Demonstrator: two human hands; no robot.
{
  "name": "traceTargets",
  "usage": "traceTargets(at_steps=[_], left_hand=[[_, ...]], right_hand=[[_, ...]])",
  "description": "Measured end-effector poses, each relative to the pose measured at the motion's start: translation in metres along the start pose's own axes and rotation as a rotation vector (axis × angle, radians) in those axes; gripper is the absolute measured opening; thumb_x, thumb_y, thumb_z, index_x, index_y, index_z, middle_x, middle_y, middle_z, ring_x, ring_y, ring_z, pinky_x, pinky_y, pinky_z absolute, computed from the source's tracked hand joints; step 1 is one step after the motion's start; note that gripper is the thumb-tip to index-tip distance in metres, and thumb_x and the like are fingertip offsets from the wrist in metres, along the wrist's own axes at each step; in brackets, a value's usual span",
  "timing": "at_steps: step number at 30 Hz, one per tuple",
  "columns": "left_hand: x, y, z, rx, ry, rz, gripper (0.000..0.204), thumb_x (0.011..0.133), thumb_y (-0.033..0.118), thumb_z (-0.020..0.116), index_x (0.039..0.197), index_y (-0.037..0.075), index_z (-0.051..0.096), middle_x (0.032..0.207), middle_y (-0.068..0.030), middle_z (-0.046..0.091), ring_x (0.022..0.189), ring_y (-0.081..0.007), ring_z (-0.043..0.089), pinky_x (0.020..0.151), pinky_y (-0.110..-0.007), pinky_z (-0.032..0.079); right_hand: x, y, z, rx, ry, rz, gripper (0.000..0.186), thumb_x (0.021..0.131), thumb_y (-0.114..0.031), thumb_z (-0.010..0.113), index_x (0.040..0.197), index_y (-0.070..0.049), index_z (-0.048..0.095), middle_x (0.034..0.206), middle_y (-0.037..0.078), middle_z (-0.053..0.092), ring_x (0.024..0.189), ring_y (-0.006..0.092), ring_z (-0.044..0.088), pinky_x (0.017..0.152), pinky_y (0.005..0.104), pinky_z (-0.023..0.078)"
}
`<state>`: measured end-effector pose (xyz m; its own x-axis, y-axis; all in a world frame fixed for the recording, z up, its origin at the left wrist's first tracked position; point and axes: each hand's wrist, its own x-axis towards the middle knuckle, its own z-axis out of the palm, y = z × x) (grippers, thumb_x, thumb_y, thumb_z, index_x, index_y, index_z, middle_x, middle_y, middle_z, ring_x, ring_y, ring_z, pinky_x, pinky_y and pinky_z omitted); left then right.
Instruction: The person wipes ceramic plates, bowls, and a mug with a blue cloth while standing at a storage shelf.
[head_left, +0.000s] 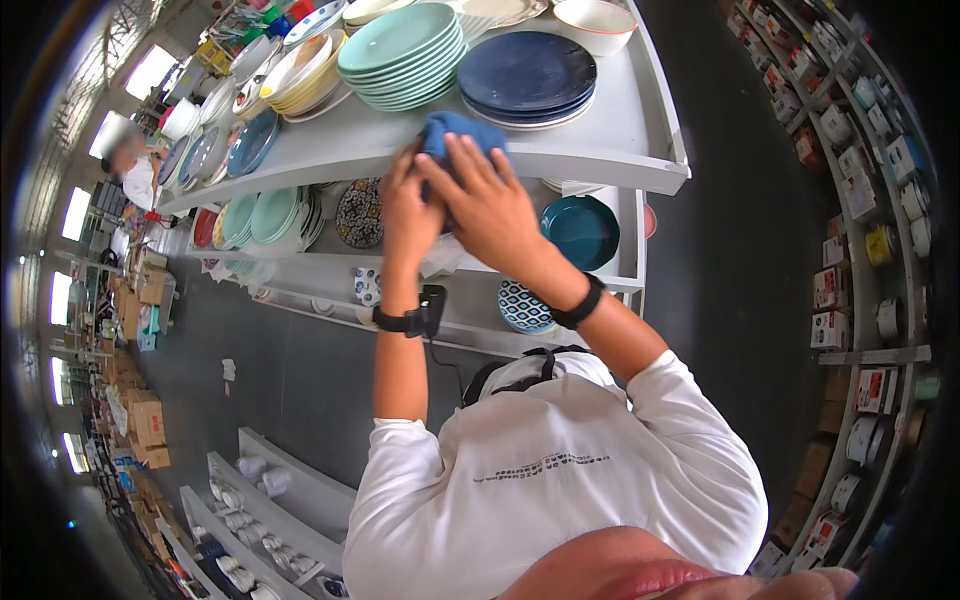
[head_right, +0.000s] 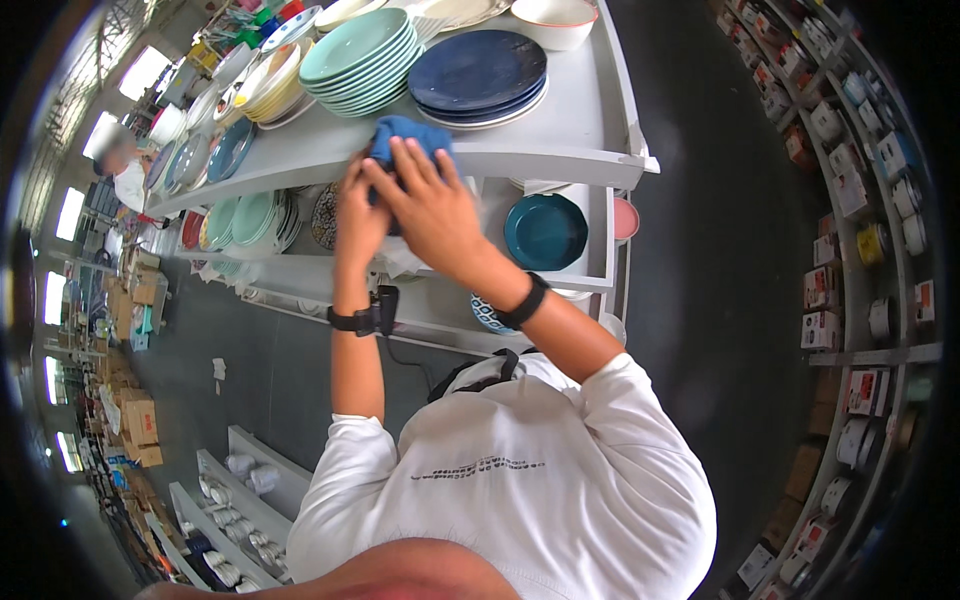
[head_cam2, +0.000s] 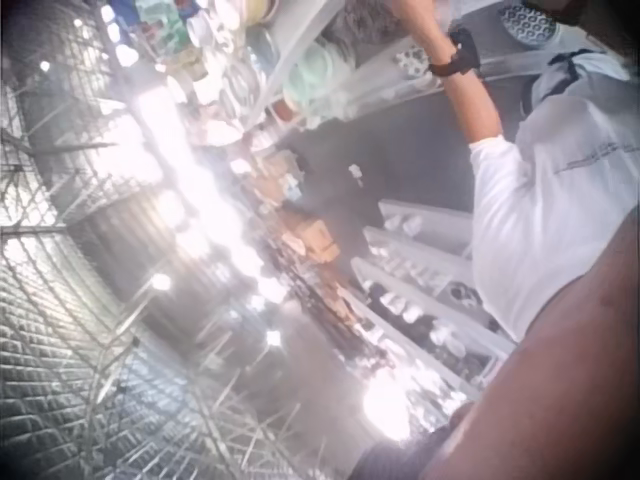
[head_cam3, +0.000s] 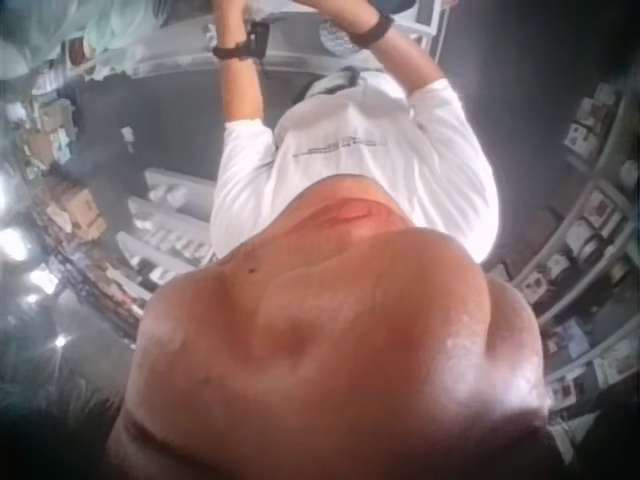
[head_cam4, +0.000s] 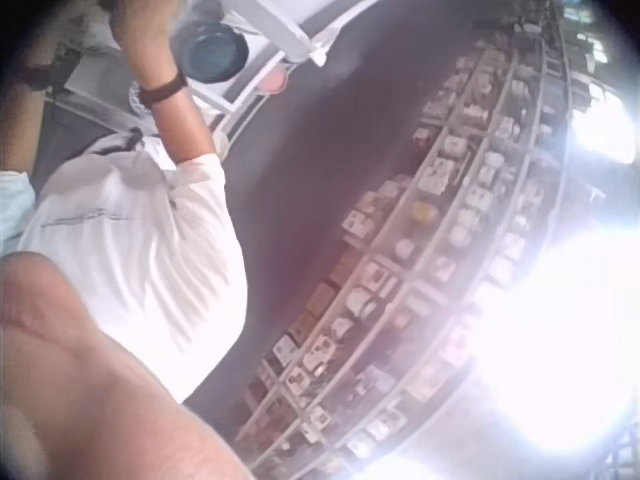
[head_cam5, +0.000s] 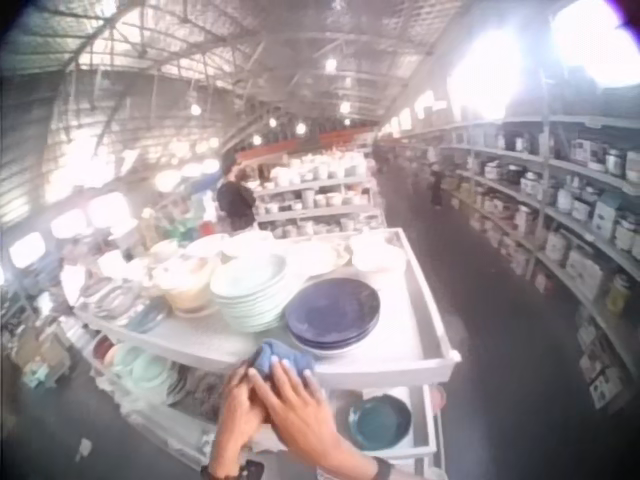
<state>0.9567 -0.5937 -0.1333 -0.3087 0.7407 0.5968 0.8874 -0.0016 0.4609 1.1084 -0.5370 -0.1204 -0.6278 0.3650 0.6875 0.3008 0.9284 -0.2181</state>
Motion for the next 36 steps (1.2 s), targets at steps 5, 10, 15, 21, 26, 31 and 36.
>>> traceTargets(at_steps=[5, 10, 15, 21, 26, 31, 36], left_hand=[[0.007, -0.043, -0.035, 0.199, 0.006, -0.105, 0.040, 0.093, 0.024, 0.064, 0.129, 0.007, 0.065, 0.139, -0.0169, 0.058, 0.129, -0.0345, 0.053, 0.108, -0.047, 0.038], [0.014, -0.026, -0.065, 0.078, -0.144, -0.133, 0.042, 0.093, 0.024, 0.066, 0.132, 0.011, 0.064, 0.144, -0.0173, 0.053, 0.135, -0.0335, 0.048, 0.111, -0.045, 0.036], [0.012, -0.004, -0.075, -0.277, -0.267, 0.026, 0.044, 0.090, 0.023, 0.071, 0.133, 0.018, 0.064, 0.155, -0.0157, 0.038, 0.142, -0.0341, 0.039, 0.116, -0.045, 0.031], [0.051, 0.010, -0.039, -0.211, -0.039, 0.137, 0.035, 0.091, 0.025, 0.068, 0.124, 0.014, 0.069, 0.148, -0.0151, 0.045, 0.139, -0.0326, 0.041, 0.111, -0.047, 0.036], [0.080, 0.005, 0.011, -0.156, 0.087, 0.307, 0.033, 0.093, 0.031, 0.065, 0.121, 0.016, 0.070, 0.135, -0.0139, 0.054, 0.124, -0.0337, 0.052, 0.100, -0.047, 0.045], [0.095, 0.004, 0.028, -0.058, 0.137, 0.181, 0.038, 0.095, 0.038, 0.062, 0.124, 0.014, 0.066, 0.123, -0.0136, 0.058, 0.113, -0.0338, 0.058, 0.096, -0.045, 0.046], [0.105, 0.018, 0.022, -0.021, 0.077, 0.231, 0.032, 0.096, 0.035, 0.061, 0.116, 0.011, 0.068, 0.108, -0.0123, 0.058, 0.106, -0.0327, 0.059, 0.093, -0.043, 0.047]], right_hand=[[0.039, -0.009, 0.055, -0.118, 0.128, -0.043, 0.053, 0.088, -0.015, 0.059, 0.140, -0.019, 0.052, 0.141, 0.020, 0.052, 0.129, 0.0357, 0.051, 0.106, 0.0497, 0.039], [0.033, 0.023, 0.036, -0.027, 0.178, -0.219, 0.037, 0.086, -0.023, 0.061, 0.123, -0.018, 0.061, 0.129, 0.007, 0.060, 0.122, 0.0244, 0.056, 0.092, 0.0390, 0.045], [-0.006, 0.066, -0.058, 0.031, 0.196, -0.243, 0.035, 0.071, 0.000, 0.061, 0.102, -0.013, 0.070, 0.109, 0.007, 0.069, 0.112, 0.0251, 0.063, 0.083, 0.0373, 0.045], [0.010, 0.153, -0.179, 0.182, -0.133, -0.099, 0.030, 0.060, 0.011, 0.053, 0.085, -0.004, 0.062, 0.091, 0.012, 0.065, 0.092, 0.0339, 0.062, 0.082, 0.0394, 0.046], [-0.006, 0.215, -0.170, 0.401, -0.290, 0.014, 0.029, 0.060, 0.012, 0.050, 0.087, 0.000, 0.056, 0.090, 0.015, 0.061, 0.092, 0.0381, 0.058, 0.085, 0.0401, 0.047], [0.013, 0.249, -0.151, -0.013, -0.134, -0.161, 0.034, 0.059, 0.010, 0.050, 0.090, -0.003, 0.055, 0.093, 0.013, 0.058, 0.100, 0.0357, 0.053, 0.090, 0.0413, 0.041], [0.033, 0.280, -0.152, -0.070, -0.372, 0.061, 0.028, 0.084, -0.003, 0.055, 0.111, -0.004, 0.060, 0.114, 0.015, 0.061, 0.114, 0.0338, 0.055, 0.099, 0.0416, 0.040]])
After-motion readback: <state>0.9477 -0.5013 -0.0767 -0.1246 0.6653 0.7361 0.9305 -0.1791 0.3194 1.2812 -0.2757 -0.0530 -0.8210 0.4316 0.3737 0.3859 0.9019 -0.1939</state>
